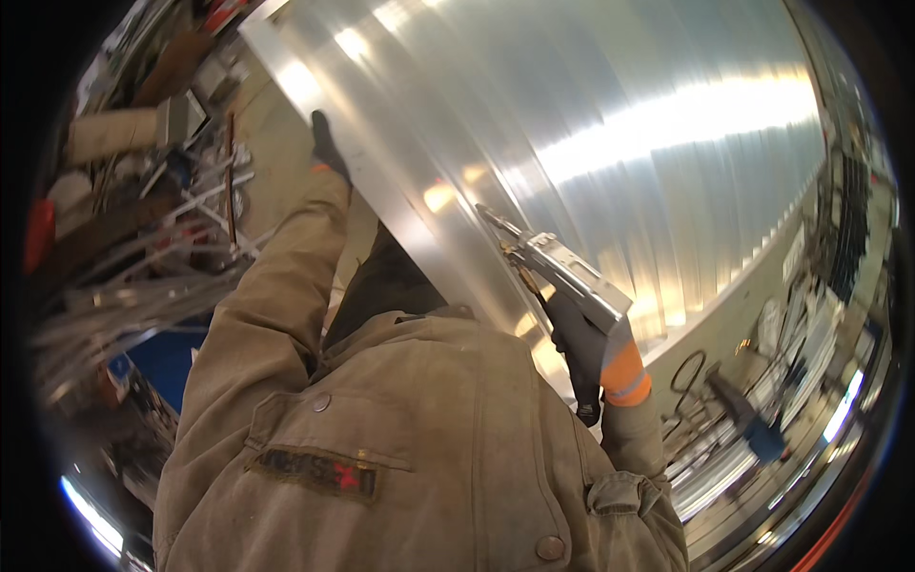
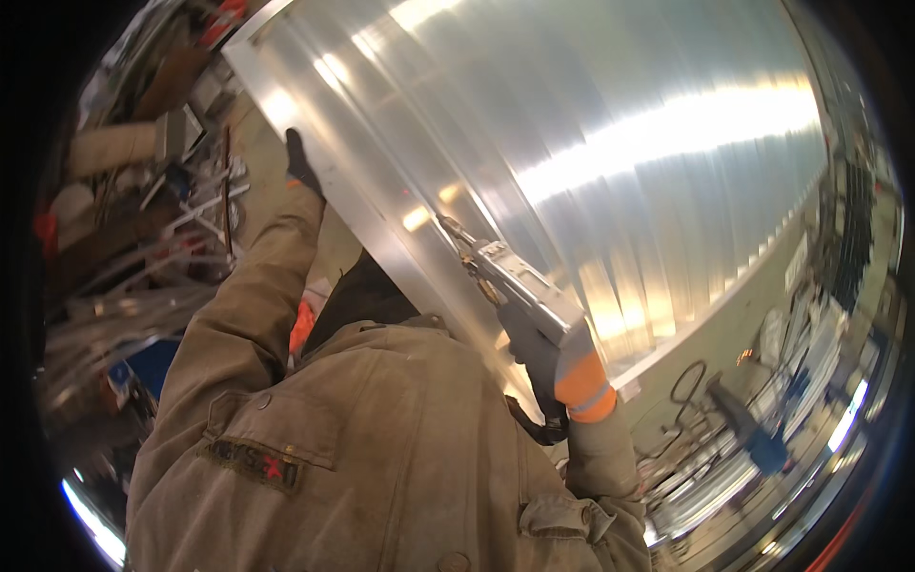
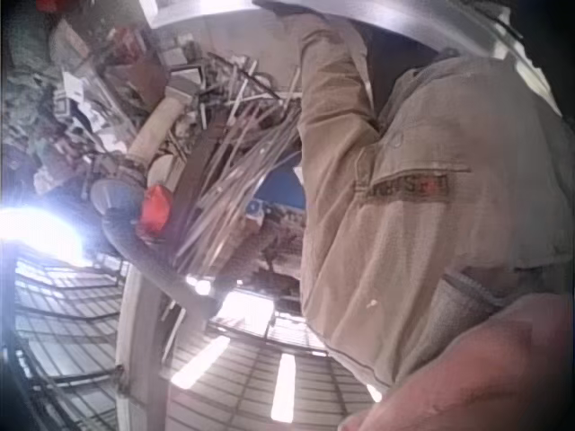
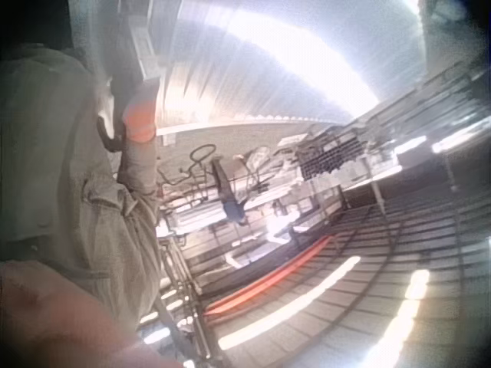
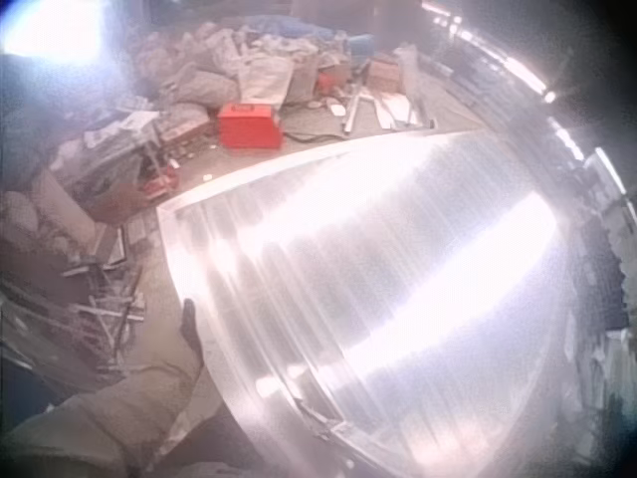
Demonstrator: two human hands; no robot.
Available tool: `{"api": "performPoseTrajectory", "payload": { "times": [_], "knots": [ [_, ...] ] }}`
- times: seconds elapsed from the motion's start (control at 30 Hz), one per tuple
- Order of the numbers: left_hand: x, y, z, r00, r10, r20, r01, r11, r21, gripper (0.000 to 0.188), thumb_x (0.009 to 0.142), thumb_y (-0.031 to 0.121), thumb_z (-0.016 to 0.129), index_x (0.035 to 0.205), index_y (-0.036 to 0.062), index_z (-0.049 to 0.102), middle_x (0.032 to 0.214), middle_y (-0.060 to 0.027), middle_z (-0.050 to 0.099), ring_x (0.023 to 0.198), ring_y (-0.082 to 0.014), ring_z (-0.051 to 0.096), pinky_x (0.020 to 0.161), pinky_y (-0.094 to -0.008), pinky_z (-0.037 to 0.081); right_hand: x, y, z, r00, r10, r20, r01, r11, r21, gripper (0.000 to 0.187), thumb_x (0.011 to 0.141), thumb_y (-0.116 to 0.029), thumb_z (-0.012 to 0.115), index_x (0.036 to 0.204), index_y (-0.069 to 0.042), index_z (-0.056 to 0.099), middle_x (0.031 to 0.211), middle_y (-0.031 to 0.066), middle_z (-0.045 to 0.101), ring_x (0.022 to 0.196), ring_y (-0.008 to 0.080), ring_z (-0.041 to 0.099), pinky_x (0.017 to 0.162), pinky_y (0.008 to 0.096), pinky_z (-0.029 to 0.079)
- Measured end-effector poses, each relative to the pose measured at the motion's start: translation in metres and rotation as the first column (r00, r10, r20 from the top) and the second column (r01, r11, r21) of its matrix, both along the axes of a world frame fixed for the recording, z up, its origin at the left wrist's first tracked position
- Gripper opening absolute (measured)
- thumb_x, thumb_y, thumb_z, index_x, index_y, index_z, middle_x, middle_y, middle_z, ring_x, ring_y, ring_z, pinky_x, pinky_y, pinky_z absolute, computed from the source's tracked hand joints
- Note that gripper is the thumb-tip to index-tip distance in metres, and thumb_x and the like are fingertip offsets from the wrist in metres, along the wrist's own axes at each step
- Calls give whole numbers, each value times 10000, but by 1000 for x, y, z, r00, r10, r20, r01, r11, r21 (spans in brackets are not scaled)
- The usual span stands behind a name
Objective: The person welds a metal sheet to a metal frame using a welding torch. They hold the sheet in place with one hand while guiding the torch along the seam with the other, creating a continuous weld bead.
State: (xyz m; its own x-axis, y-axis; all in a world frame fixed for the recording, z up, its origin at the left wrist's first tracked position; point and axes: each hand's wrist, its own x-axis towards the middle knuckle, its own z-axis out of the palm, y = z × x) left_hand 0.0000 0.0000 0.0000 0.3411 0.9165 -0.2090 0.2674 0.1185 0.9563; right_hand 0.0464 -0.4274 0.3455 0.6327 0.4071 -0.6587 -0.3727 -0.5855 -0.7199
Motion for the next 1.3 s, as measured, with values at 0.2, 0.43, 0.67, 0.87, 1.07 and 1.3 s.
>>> {"api": "performPoseTrajectory", "payload": {
  "times": [0.2,0.43,0.67,0.87,1.07,1.3],
  "knots": [
    [-6,47,-43,962,-24,271,193,764,-616,1037,1075,864,470,1737,69,406,1644,-204,620,1388,-405,681,1127,-517,602,-122,-77,46,826,-529,196,551,831,-81,193,1139,-190,688,1109,-2,723,729,56,681,597,144,644,533,322,495],
    [17,67,-24,992,-78,100,124,766,-630,1088,1052,891,475,1763,78,346,1664,-203,601,1423,-415,655,1156,-529,582,-271,-109,74,439,-838,325,898,404,-173,206,1133,-211,685,1076,-15,713,694,68,685,581,150,649,514,314,479],
    [4,42,-2,993,-114,10,97,794,-600,1142,1029,918,481,1789,88,286,1685,-203,583,1458,-426,629,1185,-541,563,-366,-154,87,380,-834,401,925,328,-194,266,1150,-291,672,1169,-30,720,701,73,695,587,148,652,536,321,485],
    [-52,-19,2,988,-144,-49,83,783,-616,1191,1009,941,485,1811,97,235,1702,-203,567,1488,-435,607,1210,-551,546,-397,-194,88,372,-819,437,927,350,-133,264,1143,-294,690,1153,-32,720,696,54,681,585,138,632,537,317,474],
    [-124,-142,-13,973,-229,28,194,748,-635,1306,944,1027,438,1824,101,167,1698,-241,538,1372,-441,687,1092,-571,606,-429,-261,56,461,-813,357,887,430,-167,270,1109,-291,722,1082,-22,715,707,45,662,581,145,636,536,324,477],
    [-114,-324,19,992,-39,-121,-14,915,-403,1071,1061,864,397,1642,-32,482,1591,-300,621,1419,-481,663,1196,-573,529,-475,-352,7,742,-607,283,663,728,-175,308,1085,-262,787,1219,15,769,737,2,675,611,91,634,546,300,499]
  ]
}}
